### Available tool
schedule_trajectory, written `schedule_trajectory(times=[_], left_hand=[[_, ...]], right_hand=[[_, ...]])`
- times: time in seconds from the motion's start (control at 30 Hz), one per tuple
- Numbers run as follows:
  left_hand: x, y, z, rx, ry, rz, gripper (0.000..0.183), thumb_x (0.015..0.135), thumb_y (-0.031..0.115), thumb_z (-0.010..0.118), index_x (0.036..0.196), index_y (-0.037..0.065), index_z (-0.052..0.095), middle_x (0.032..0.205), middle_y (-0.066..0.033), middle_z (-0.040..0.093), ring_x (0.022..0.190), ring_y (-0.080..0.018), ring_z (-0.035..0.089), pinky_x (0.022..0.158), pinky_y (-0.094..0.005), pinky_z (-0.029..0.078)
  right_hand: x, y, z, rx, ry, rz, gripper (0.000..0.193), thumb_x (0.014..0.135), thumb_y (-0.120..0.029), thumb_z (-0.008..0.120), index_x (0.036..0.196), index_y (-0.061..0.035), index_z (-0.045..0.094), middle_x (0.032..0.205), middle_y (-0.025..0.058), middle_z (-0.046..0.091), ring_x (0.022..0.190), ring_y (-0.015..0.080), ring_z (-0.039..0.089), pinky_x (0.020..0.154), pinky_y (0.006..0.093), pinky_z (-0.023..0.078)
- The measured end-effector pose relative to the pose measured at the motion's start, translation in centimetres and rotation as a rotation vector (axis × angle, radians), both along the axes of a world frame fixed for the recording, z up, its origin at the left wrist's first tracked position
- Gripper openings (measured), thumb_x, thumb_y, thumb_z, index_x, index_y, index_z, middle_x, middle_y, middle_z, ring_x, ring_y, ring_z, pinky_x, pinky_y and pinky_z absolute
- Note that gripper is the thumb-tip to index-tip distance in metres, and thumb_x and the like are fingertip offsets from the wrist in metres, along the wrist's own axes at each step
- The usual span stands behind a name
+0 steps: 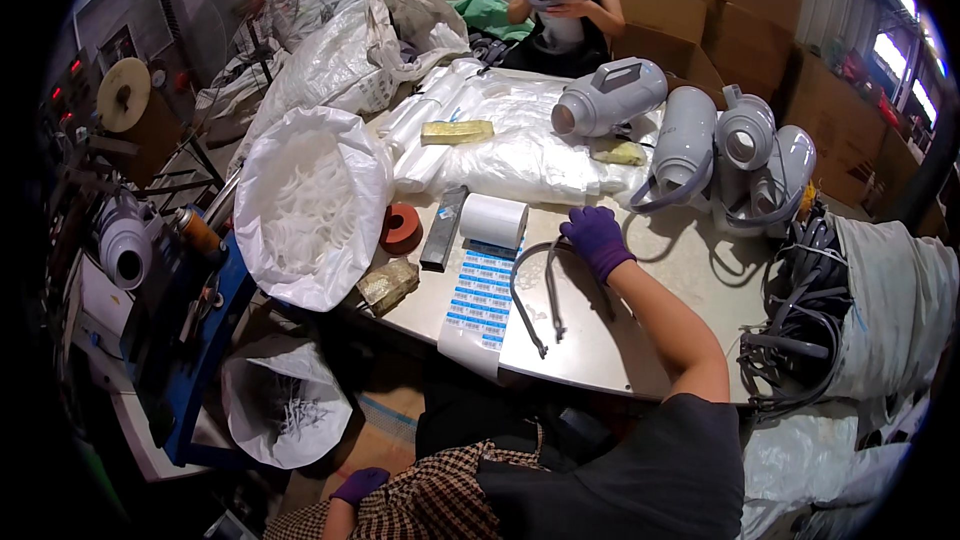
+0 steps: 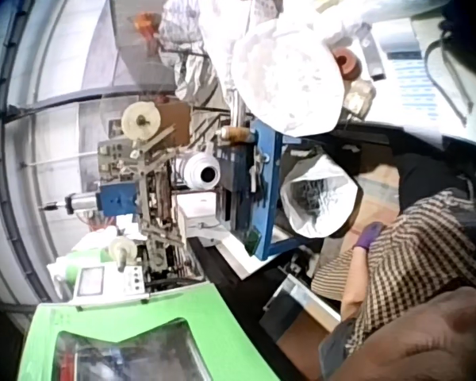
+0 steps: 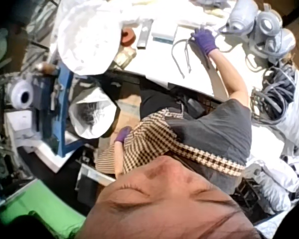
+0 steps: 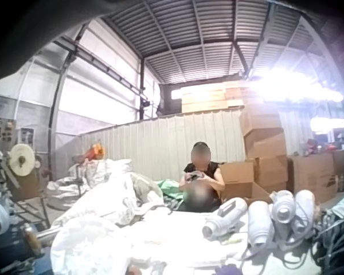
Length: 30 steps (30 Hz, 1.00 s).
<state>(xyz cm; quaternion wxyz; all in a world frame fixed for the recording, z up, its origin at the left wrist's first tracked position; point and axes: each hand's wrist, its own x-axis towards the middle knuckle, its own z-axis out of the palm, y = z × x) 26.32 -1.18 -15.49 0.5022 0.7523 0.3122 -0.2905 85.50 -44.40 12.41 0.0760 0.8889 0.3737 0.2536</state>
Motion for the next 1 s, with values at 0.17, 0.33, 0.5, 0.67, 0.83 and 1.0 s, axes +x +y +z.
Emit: schedule_trajectory(times=[0.17,0.33,0.5,0.67,0.83,1.0], left_hand=[[0.0,-0.7,0.4,0.072,0.027,-0.099,0.039,0.101,0.037,0.061,0.12,0.005,0.072,0.124,-0.0119,0.072,0.117,-0.0236,0.066,0.098,-0.0389,0.05],[-1.2,1.5,-4.0,0.085,-0.089,-0.295,0.042,0.102,0.038,0.058,0.125,0.006,0.07,0.129,-0.0126,0.07,0.121,-0.0252,0.065,0.101,-0.0402,0.049],[-3.4,3.6,-7.5,-0.015,-0.129,-0.192,0.043,0.103,0.037,0.057,0.132,0.007,0.066,0.134,-0.0125,0.068,0.126,-0.0253,0.062,0.104,-0.0395,0.048],[-2.3,2.3,-6.1,-0.04,-0.143,-0.179,0.037,0.105,0.028,0.055,0.131,0.005,0.067,0.133,-0.0117,0.068,0.125,-0.0246,0.063,0.105,-0.0387,0.048],[-4.4,3.3,-7.4,0.004,-0.255,-0.253,0.035,0.105,0.026,0.053,0.128,0.004,0.069,0.131,-0.0115,0.069,0.122,-0.0243,0.064,0.105,-0.0378,0.049],[-0.9,2.0,-5.2,0.039,-0.079,-0.283,0.038,0.104,0.031,0.056,0.129,0.006,0.07,0.132,-0.013,0.069,0.124,-0.0256,0.063,0.106,-0.0399,0.048]], right_hand=[[1.0,-1.4,-2.3,0.308,0.205,0.083,0.023,0.081,-0.019,0.073,0.103,-0.0165,0.074,0.093,0.0064,0.066,0.089,0.0271,0.067,0.079,0.0427,0.052],[0.3,-2.0,-2.0,0.338,0.163,0.2,0.064,0.073,-0.037,0.081,0.132,-0.0187,0.063,0.119,0.01,0.065,0.11,0.0326,0.059,0.101,0.0507,0.042],[0.5,-2.4,-3.1,0.24,0.233,-0.01,0.075,0.073,-0.038,0.081,0.142,-0.0191,0.058,0.144,0.0132,0.053,0.14,0.0344,0.042,0.121,0.0558,0.025],[1.6,-6.2,-3.3,0.243,0.063,-0.093,0.066,0.077,-0.024,0.079,0.139,-0.0165,0.06,0.14,0.0153,0.056,0.134,0.0373,0.048,0.114,0.0542,0.035],[-3.5,-2.1,-1.4,0.435,0.103,-0.038,0.059,0.08,-0.014,0.075,0.136,-0.0125,0.061,0.131,0.016,0.061,0.124,0.0365,0.055,0.106,0.0489,0.043],[-6.0,-1.7,-4.0,0.712,0.136,-0.05,0.047,0.08,-0.005,0.07,0.126,-0.0111,0.063,0.1,0.0151,0.065,0.09,0.0352,0.064,0.077,0.049,0.048]])
